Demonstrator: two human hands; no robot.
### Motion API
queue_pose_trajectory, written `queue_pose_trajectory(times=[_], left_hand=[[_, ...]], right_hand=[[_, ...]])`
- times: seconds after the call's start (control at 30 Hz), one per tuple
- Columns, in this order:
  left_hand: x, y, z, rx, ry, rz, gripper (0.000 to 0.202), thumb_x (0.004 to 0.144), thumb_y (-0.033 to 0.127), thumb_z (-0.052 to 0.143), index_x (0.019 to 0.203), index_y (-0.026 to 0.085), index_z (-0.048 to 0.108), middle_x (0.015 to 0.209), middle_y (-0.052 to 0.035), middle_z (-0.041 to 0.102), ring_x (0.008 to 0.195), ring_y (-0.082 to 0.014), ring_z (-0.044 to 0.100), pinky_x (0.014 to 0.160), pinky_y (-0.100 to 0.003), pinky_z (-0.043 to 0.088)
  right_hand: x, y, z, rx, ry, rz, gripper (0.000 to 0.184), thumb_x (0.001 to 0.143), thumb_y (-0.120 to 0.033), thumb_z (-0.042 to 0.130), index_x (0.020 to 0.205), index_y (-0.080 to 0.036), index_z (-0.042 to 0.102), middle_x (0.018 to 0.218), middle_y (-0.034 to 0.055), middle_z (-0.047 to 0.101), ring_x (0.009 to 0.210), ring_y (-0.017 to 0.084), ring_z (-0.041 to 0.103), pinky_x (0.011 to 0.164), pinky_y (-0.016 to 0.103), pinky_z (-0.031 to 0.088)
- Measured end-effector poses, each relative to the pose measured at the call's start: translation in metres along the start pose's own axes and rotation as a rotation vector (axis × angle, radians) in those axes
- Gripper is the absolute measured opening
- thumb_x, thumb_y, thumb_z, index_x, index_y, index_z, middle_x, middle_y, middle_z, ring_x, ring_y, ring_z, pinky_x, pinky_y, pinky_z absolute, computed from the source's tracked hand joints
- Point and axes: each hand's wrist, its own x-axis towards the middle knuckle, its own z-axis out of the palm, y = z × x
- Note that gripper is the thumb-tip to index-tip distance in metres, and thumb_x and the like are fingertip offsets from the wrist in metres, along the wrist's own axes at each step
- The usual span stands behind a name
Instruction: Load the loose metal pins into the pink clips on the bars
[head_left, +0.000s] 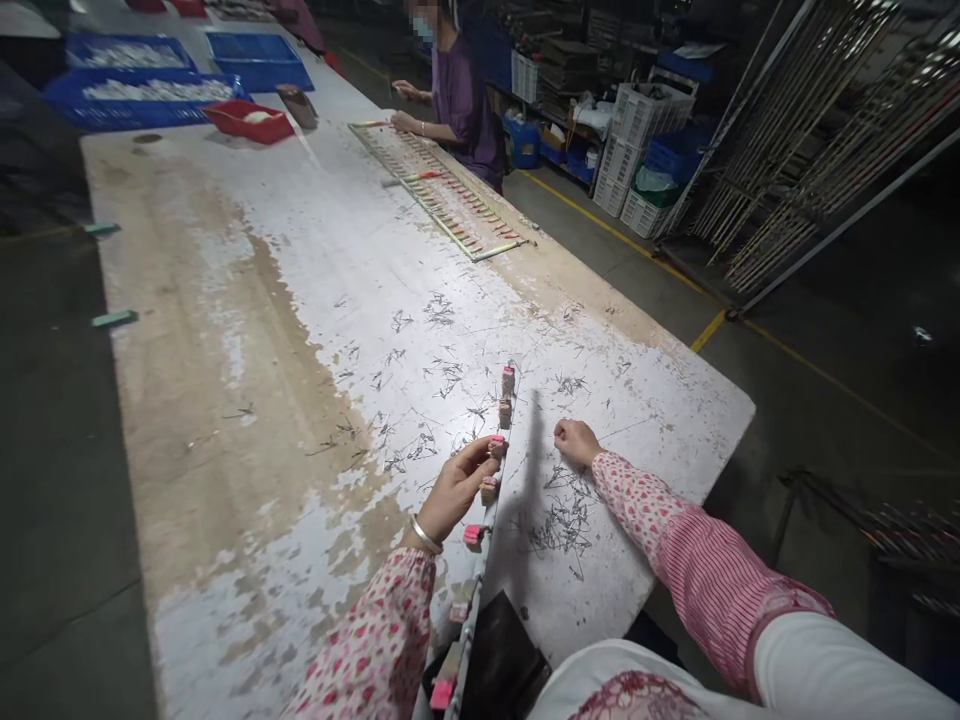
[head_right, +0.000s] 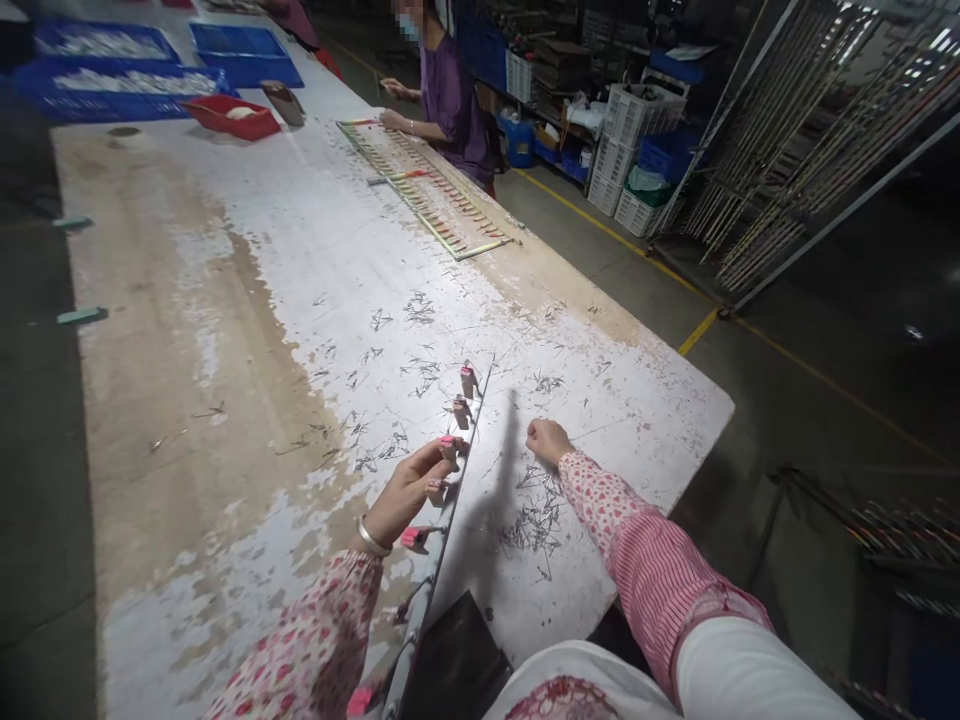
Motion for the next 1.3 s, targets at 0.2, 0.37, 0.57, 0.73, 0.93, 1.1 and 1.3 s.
queue_pose_trajectory(times=[0.2, 0.37, 0.57, 0.73, 0.93, 1.1, 1.3], left_hand=[[0.01, -0.002, -0.007, 0.079, -0.13, 0.054, 0.042, 0.078, 0.038, 0.064, 0.114, 0.017, 0.064, 0.098, -0.008, 0.065, 0.08, -0.0183, 0.057, 0.075, -0.031, 0.048], [0.02, 0.005, -0.005, 0.277, -0.26, 0.183, 0.029, 0.078, 0.031, 0.062, 0.104, 0.019, 0.069, 0.094, -0.0068, 0.065, 0.081, -0.0192, 0.058, 0.071, -0.028, 0.046], [0.018, -0.001, 0.004, 0.4, -0.165, 0.249, 0.025, 0.081, 0.029, 0.057, 0.099, 0.018, 0.07, 0.088, -0.0055, 0.071, 0.08, -0.0197, 0.063, 0.076, -0.03, 0.046], [0.016, -0.005, 0.002, 0.42, -0.072, 0.287, 0.025, 0.082, 0.026, 0.053, 0.096, 0.015, 0.07, 0.082, -0.0049, 0.072, 0.071, -0.0167, 0.064, 0.069, -0.026, 0.047], [0.016, -0.006, 0.003, 0.444, -0.068, 0.302, 0.025, 0.082, 0.024, 0.053, 0.099, 0.015, 0.069, 0.076, -0.0027, 0.07, 0.067, -0.0147, 0.062, 0.066, -0.024, 0.045], [0.017, -0.006, 0.004, 0.457, -0.079, 0.314, 0.02, 0.082, 0.022, 0.054, 0.093, 0.014, 0.069, 0.071, -0.0007, 0.067, 0.064, -0.013, 0.059, 0.064, -0.021, 0.042], [0.016, -0.008, 0.005, 0.424, -0.089, 0.301, 0.016, 0.081, 0.024, 0.055, 0.084, 0.015, 0.068, 0.069, 0.0001, 0.062, 0.063, -0.0124, 0.054, 0.063, -0.022, 0.041]], right_hand=[[-0.029, -0.029, -0.04, 0.364, 0.082, -0.12, 0.021, 0.085, -0.029, 0.05, 0.096, -0.014, 0.059, 0.086, 0.0064, 0.067, 0.079, 0.014, 0.064, 0.071, 0.025, 0.051], [-0.072, -0.086, -0.075, 0.9, 0.07, -0.381, 0.019, 0.08, -0.034, 0.066, 0.087, -0.017, 0.063, 0.079, 0.0025, 0.066, 0.072, 0.014, 0.063, 0.07, 0.029, 0.053], [-0.094, -0.134, -0.092, 0.617, 0.27, -0.624, 0.011, 0.083, -0.028, 0.064, 0.085, -0.017, 0.066, 0.078, 0.0028, 0.067, 0.072, 0.014, 0.062, 0.069, 0.027, 0.051], [-0.093, -0.144, -0.09, 0.488, 0.33, -0.719, 0.006, 0.084, -0.021, 0.061, 0.085, -0.017, 0.066, 0.075, 0.0025, 0.067, 0.068, 0.013, 0.06, 0.064, 0.026, 0.049], [-0.09, -0.15, -0.089, 0.407, 0.319, -0.76, 0.006, 0.085, -0.018, 0.059, 0.084, -0.018, 0.065, 0.075, 0.0023, 0.065, 0.068, 0.013, 0.058, 0.064, 0.026, 0.048], [-0.089, -0.152, -0.09, 0.371, 0.278, -0.785, 0.008, 0.087, -0.019, 0.057, 0.084, -0.017, 0.064, 0.075, 0.0026, 0.064, 0.069, 0.013, 0.057, 0.062, 0.025, 0.047], [-0.092, -0.154, -0.092, 0.361, 0.258, -0.791, 0.008, 0.087, -0.019, 0.056, 0.083, -0.017, 0.064, 0.076, 0.0027, 0.063, 0.069, 0.013, 0.056, 0.062, 0.025, 0.046]])
